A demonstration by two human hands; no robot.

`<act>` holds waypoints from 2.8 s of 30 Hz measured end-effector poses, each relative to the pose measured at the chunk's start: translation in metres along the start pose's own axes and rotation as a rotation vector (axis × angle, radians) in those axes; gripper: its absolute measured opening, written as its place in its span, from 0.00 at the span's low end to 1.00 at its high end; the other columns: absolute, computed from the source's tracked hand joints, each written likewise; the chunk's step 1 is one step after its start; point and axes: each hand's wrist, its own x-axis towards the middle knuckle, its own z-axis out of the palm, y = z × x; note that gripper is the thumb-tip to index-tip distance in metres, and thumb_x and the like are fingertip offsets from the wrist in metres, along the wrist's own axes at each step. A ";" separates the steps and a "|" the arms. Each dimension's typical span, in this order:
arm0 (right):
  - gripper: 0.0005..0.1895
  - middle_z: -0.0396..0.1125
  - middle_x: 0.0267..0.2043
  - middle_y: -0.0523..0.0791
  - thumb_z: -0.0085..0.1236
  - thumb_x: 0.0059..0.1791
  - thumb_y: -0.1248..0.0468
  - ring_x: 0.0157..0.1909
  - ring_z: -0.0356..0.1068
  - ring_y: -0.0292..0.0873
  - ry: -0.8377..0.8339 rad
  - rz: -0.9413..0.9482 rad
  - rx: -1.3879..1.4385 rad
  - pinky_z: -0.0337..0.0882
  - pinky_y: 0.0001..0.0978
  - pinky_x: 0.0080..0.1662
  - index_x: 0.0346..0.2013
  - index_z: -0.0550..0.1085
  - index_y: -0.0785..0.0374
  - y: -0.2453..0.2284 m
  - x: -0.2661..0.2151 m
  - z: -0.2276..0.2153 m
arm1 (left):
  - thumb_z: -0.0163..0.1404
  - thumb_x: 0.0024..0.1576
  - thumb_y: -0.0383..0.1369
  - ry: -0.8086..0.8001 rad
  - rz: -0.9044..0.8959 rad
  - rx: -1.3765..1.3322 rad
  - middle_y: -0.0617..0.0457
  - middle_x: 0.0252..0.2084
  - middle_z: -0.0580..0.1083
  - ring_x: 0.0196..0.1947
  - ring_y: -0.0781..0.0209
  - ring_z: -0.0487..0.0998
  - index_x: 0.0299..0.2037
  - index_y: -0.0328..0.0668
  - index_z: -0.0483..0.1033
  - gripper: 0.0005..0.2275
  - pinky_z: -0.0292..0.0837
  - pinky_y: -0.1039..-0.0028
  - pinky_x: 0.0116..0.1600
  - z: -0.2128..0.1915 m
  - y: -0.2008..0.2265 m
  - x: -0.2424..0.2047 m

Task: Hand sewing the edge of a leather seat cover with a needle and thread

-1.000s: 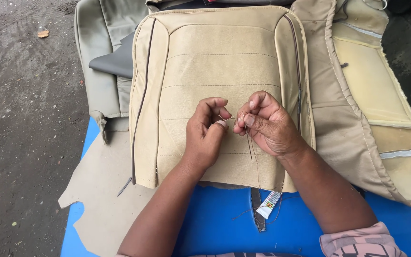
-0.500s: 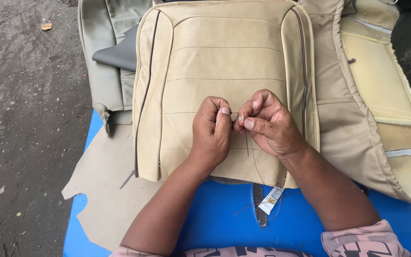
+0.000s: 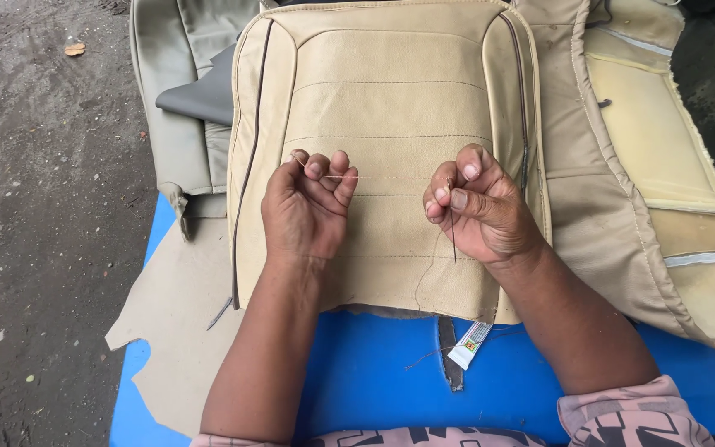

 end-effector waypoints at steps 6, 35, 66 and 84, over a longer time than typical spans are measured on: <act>0.17 0.65 0.32 0.50 0.54 0.49 0.79 0.39 0.75 0.52 -0.078 -0.020 0.006 0.77 0.34 0.41 0.40 0.64 0.53 -0.033 -0.011 0.007 | 0.36 0.64 0.31 0.008 0.028 -0.141 0.68 0.23 0.55 0.19 0.77 0.61 0.32 0.54 0.57 0.07 0.67 0.88 0.26 -0.027 0.061 0.020; 0.09 0.70 0.35 0.59 0.57 0.53 0.73 0.37 0.77 0.49 0.310 -0.350 -0.608 0.84 0.36 0.40 0.46 0.73 0.78 -0.031 -0.083 0.053 | 0.50 0.63 0.27 -0.546 0.090 1.019 0.44 0.34 0.80 0.31 0.66 0.73 0.61 0.35 0.74 0.16 0.71 0.76 0.34 0.064 -0.070 -0.115; 0.09 0.61 0.24 0.38 0.45 0.58 0.63 0.20 0.49 0.26 0.828 -0.086 -1.053 0.45 0.18 0.24 0.51 0.73 0.55 -0.144 -0.096 0.018 | 0.48 0.58 0.37 -0.120 -0.621 1.315 0.51 0.49 0.82 0.32 0.62 0.78 0.64 0.45 0.72 0.22 0.78 0.73 0.38 -0.045 -0.003 -0.165; 0.05 0.48 0.23 0.30 0.56 0.56 0.48 0.20 0.39 0.26 0.833 -0.333 -0.604 0.40 0.18 0.24 0.43 0.73 0.40 -0.213 -0.118 -0.022 | 0.40 0.68 0.34 -1.102 -0.322 1.377 0.54 0.37 0.79 0.28 0.58 0.79 0.51 0.43 0.73 0.10 0.76 0.67 0.34 -0.001 -0.078 -0.201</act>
